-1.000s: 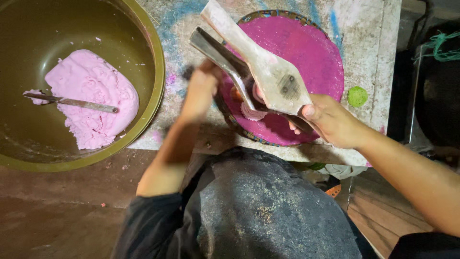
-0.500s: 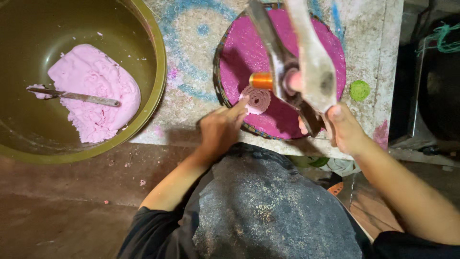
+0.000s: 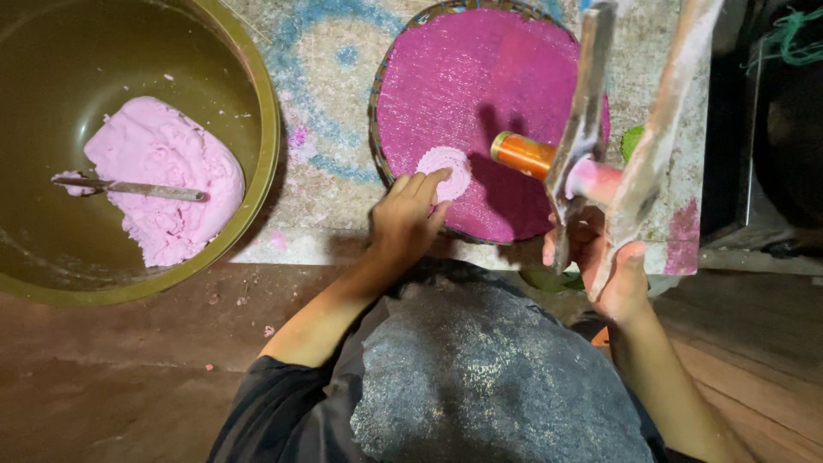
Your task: The person loads pink paste from a bowl into a hand-held wooden extruder tool, then squeezes rosette shapes one at a time onto round pink boards, building up rows of rosettes. Earlier they lift a finished decorated board and tie it with green string.
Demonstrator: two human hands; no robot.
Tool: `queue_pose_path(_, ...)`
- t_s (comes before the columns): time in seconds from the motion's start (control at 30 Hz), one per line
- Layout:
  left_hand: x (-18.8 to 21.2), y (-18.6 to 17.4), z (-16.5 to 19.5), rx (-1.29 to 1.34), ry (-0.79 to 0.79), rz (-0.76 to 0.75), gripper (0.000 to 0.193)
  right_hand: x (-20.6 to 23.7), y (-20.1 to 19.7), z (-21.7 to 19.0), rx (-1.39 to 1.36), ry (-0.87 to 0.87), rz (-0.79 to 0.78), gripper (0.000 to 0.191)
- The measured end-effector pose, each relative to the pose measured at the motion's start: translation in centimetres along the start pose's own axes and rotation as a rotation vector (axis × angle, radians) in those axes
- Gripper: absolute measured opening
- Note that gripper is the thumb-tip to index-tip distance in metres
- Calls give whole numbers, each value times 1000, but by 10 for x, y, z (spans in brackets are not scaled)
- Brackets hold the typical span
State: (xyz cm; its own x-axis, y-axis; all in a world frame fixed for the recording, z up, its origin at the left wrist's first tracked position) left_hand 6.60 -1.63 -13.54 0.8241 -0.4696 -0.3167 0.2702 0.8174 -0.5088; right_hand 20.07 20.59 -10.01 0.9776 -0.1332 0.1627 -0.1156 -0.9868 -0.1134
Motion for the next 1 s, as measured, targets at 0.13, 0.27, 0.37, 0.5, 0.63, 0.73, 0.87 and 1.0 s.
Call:
queue_pose_path(0.13,0,-7,3,77,-6,-6,43,11,-9,7,-111,-8,62,112)
queue_pose_path(0.27,5,-24,11,41,70,46,44,15,-17,6,-88,-40,112,110)
queue_pose_path(0.37,4,-25,12,-19,97,21,46,13,-21,4,-89,-57,133,110)
queue_pose_path(0.5,0,-11,8,-30,89,-32,51,10,-21,2,-94,-78,127,110)
queue_pose_path(0.63,-1,-5,7,-10,98,-51,54,11,-21,4,-90,-71,131,109)
queue_pose_path(0.73,-15,-13,2,121,80,-30,54,6,-25,7,-80,-63,110,107)
queue_pose_path(0.87,-66,-18,-33,750,-232,-32,72,-21,-20,20,85,71,-154,103)
queue_pose_path(1.0,-111,-8,-17,1929,-168,-342,95,-49,-5,50,-32,597,-390,76)
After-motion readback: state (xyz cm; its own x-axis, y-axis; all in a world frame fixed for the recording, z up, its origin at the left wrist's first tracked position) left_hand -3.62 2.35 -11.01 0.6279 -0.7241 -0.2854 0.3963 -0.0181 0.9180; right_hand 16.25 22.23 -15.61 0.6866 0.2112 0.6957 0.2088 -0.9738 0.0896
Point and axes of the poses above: each hand's wrist, its own x-axis away from the middle knuckle, its own y-axis out of the palm, z = x × y, the point moved 7 cm from there along -x, towards the middle knuckle, and after that the axes turned 13 degrees about x, right-handed, at the moved point
